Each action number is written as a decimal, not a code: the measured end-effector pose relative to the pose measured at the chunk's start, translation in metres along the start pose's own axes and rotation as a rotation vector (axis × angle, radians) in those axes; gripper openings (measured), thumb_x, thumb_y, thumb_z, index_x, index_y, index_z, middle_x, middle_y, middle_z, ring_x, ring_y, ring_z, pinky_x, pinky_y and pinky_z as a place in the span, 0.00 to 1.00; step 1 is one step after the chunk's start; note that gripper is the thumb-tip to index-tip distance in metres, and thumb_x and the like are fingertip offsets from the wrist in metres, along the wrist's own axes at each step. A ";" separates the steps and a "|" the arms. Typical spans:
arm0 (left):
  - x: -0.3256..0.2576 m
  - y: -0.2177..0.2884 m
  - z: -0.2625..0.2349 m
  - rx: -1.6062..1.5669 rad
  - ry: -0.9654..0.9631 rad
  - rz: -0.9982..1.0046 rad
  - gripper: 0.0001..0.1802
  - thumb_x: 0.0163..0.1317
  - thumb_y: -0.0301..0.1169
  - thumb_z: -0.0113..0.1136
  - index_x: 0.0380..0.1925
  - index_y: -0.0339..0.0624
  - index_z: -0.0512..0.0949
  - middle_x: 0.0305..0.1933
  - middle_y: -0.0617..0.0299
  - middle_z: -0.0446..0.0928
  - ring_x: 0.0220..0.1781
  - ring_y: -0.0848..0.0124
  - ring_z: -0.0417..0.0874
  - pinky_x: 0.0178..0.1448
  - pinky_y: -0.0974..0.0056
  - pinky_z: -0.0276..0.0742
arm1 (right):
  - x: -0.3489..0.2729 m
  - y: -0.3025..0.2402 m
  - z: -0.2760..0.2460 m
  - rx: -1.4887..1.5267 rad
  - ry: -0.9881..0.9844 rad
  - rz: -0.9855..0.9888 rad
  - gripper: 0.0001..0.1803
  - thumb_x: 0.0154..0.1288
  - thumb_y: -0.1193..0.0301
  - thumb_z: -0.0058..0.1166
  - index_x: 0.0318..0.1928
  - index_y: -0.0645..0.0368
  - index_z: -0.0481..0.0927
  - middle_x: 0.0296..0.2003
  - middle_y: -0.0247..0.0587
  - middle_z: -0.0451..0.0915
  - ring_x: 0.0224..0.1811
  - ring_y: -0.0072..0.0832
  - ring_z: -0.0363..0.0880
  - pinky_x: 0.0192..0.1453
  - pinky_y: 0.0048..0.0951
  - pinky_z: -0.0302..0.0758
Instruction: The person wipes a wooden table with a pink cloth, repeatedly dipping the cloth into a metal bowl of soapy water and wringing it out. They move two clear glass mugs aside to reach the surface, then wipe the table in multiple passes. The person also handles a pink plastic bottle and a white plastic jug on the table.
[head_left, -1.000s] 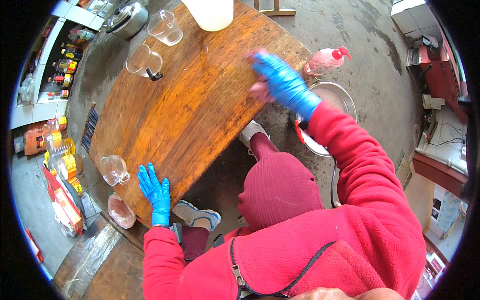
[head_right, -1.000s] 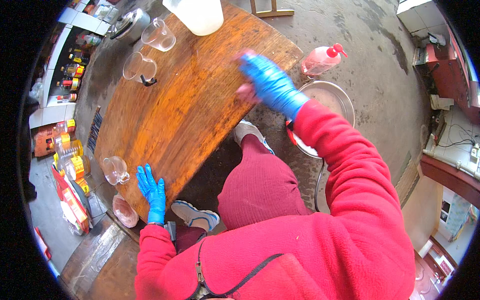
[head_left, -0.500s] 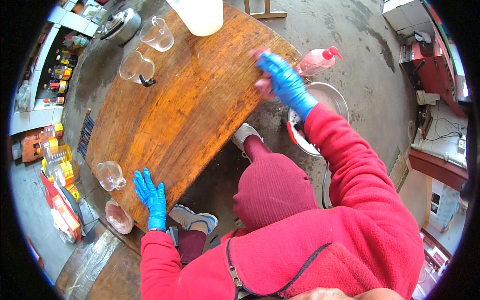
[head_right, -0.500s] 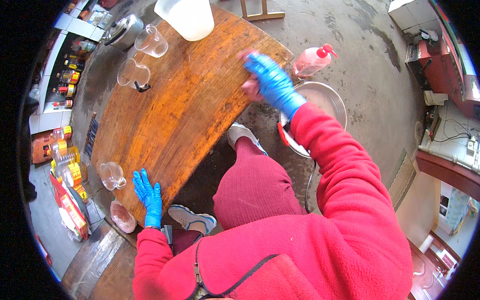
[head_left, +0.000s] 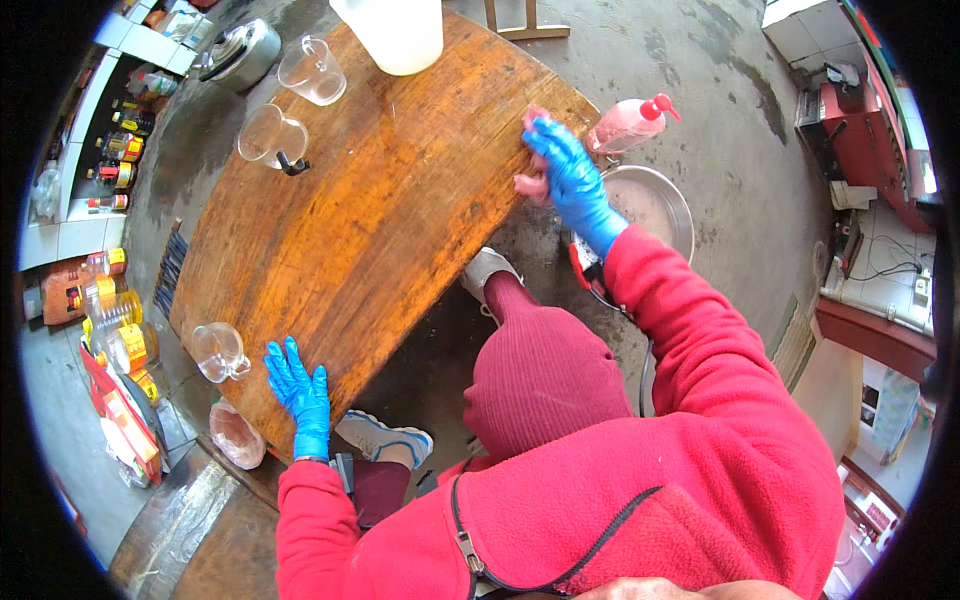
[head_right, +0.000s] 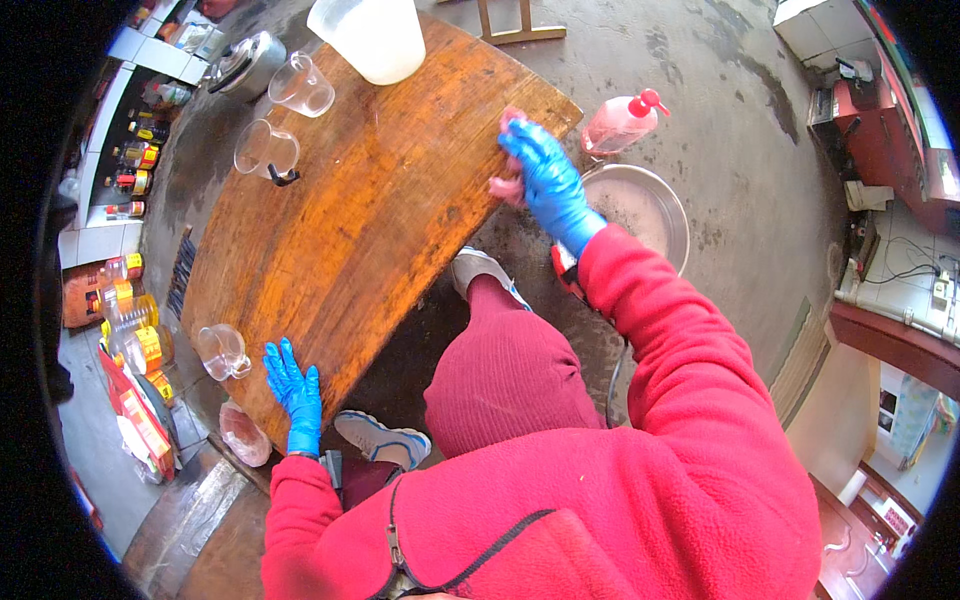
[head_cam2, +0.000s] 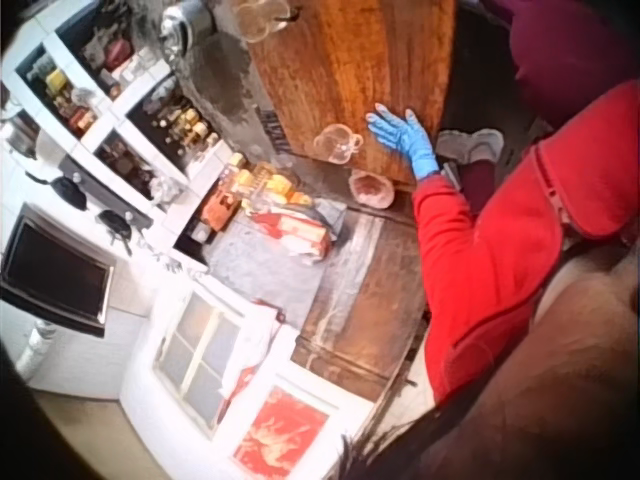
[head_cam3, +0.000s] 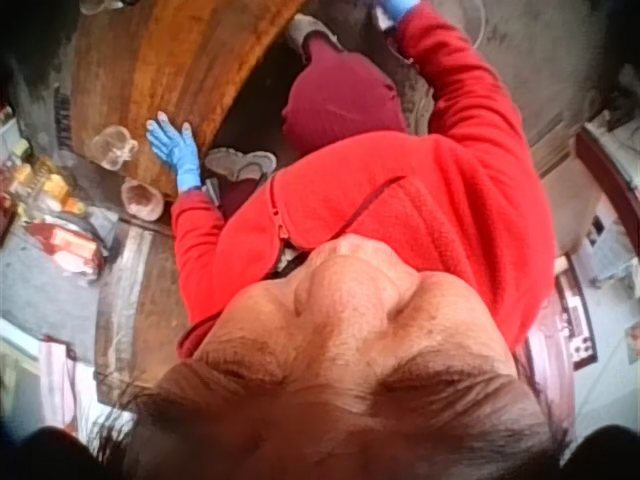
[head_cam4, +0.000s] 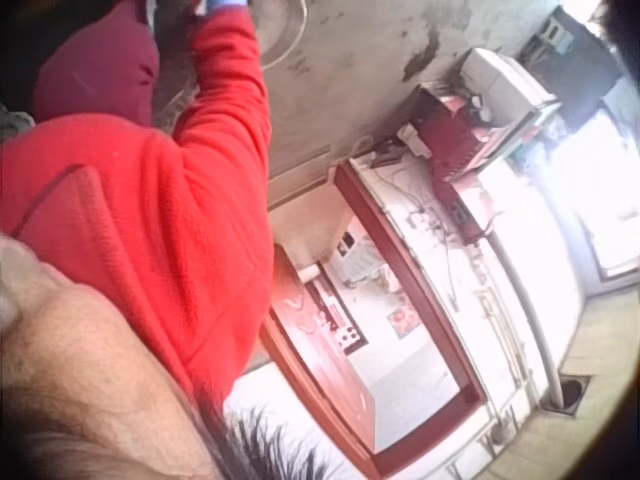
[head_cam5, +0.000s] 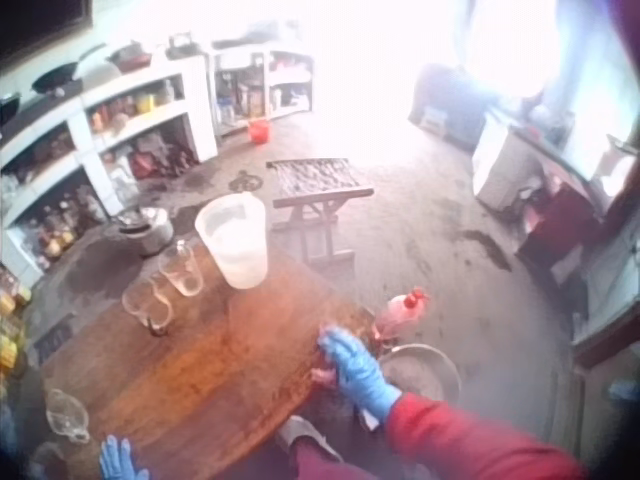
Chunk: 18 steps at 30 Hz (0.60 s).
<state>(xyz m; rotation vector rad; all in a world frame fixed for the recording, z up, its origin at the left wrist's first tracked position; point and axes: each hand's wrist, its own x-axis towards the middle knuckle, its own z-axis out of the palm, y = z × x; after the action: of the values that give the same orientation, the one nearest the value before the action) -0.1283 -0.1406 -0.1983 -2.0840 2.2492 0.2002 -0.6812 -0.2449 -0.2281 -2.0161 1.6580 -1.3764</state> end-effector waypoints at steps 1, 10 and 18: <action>0.000 0.000 0.000 0.003 0.001 -0.006 0.44 0.64 0.45 0.57 0.77 0.58 0.48 0.82 0.60 0.37 0.82 0.53 0.37 0.78 0.40 0.33 | 0.006 0.007 -0.004 -0.002 0.019 -0.028 0.21 0.70 0.75 0.51 0.63 0.61 0.72 0.65 0.42 0.70 0.68 0.28 0.67 0.70 0.32 0.68; -0.001 0.004 -0.002 -0.022 0.011 -0.008 0.45 0.63 0.43 0.59 0.77 0.59 0.47 0.82 0.60 0.37 0.82 0.53 0.37 0.78 0.40 0.33 | 0.040 0.001 0.012 0.939 0.286 0.592 0.12 0.73 0.67 0.52 0.51 0.59 0.77 0.38 0.32 0.76 0.38 0.21 0.75 0.43 0.29 0.75; 0.000 0.002 -0.002 0.003 -0.017 -0.003 0.45 0.63 0.45 0.58 0.77 0.58 0.47 0.82 0.59 0.37 0.82 0.53 0.36 0.79 0.41 0.33 | 0.057 0.017 0.023 0.414 -0.136 0.271 0.29 0.51 0.82 0.67 0.56 0.57 0.76 0.49 0.41 0.76 0.39 0.28 0.77 0.42 0.29 0.80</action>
<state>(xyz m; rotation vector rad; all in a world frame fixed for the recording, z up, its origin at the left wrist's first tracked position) -0.1300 -0.1409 -0.1958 -2.0757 2.2353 0.2134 -0.6790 -0.3080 -0.2213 -1.5540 1.3870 -1.3202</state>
